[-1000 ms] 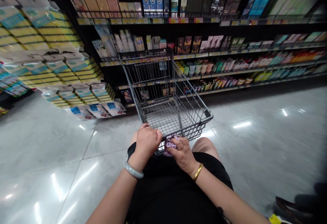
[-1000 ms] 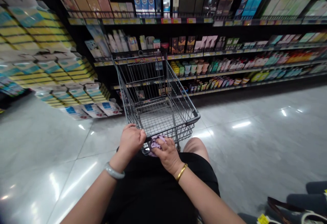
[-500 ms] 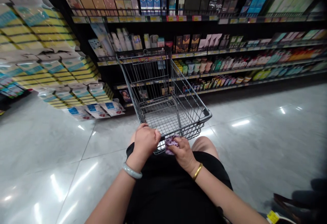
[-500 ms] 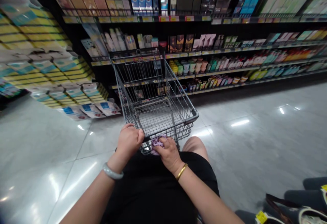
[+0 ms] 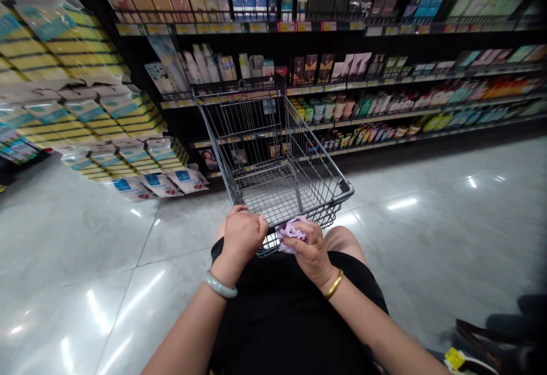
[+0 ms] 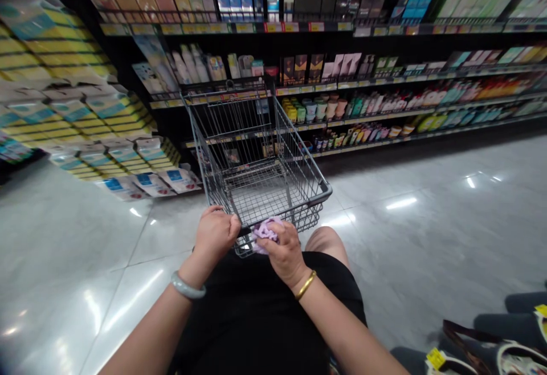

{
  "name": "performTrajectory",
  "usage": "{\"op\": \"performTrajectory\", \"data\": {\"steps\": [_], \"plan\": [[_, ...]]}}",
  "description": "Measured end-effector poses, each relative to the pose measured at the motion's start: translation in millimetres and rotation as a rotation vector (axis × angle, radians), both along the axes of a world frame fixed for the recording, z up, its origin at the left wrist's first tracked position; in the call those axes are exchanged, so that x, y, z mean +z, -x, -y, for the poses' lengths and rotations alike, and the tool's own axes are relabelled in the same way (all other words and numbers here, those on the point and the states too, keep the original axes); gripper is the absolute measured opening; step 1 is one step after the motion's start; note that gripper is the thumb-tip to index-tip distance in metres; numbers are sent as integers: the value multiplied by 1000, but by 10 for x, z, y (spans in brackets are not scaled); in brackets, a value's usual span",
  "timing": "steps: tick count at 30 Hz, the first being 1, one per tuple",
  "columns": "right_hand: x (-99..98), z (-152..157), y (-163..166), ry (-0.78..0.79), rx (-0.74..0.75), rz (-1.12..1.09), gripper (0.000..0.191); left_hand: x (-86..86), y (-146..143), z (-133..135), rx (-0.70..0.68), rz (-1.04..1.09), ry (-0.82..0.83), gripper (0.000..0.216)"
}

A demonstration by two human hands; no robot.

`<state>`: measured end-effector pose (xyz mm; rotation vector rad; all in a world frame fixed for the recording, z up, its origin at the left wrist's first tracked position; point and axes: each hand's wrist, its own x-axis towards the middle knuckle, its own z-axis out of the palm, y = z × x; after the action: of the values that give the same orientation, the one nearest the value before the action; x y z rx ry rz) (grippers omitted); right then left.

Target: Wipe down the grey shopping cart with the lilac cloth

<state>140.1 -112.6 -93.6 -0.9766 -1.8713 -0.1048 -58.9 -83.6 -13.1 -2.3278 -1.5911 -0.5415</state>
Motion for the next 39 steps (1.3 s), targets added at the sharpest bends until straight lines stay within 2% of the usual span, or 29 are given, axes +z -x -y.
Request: {"op": "performTrajectory", "data": {"steps": [2, 8, 13, 15, 21, 23, 29, 35, 39], "plan": [[61, -18, 19, -9, -5, -14, 24, 8, -5, 3, 3, 7, 0, 48], [21, -3, -10, 64, 20, 17, 24, 5, -2, 3, -3, 27, 19, 47], [314, -20, -21, -2, -17, -55, 22, -7, 6, -3, 14, 3, 28, 48], [362, -45, -25, -2, -22, -38, 23, -9, 6, -4, 17, -9, 25, 48], [156, -41, -51, 18, -18, 12, 24, -4, 0, -3, 20, -20, 33, 48], [177, -37, -59, 11, -21, -16, 23, -4, 2, -5, 22, -16, 36, 48], [412, -102, -76, -19, -76, -38, 23, -8, 4, -21, 18, -8, 31, 48], [236, -64, -85, -24, -57, -23, 21, 2, 3, -4, 16, -19, 33, 47], [290, -86, -136, -20, -60, -46, 21, 4, 2, -3, 18, -12, 33, 49]]}}
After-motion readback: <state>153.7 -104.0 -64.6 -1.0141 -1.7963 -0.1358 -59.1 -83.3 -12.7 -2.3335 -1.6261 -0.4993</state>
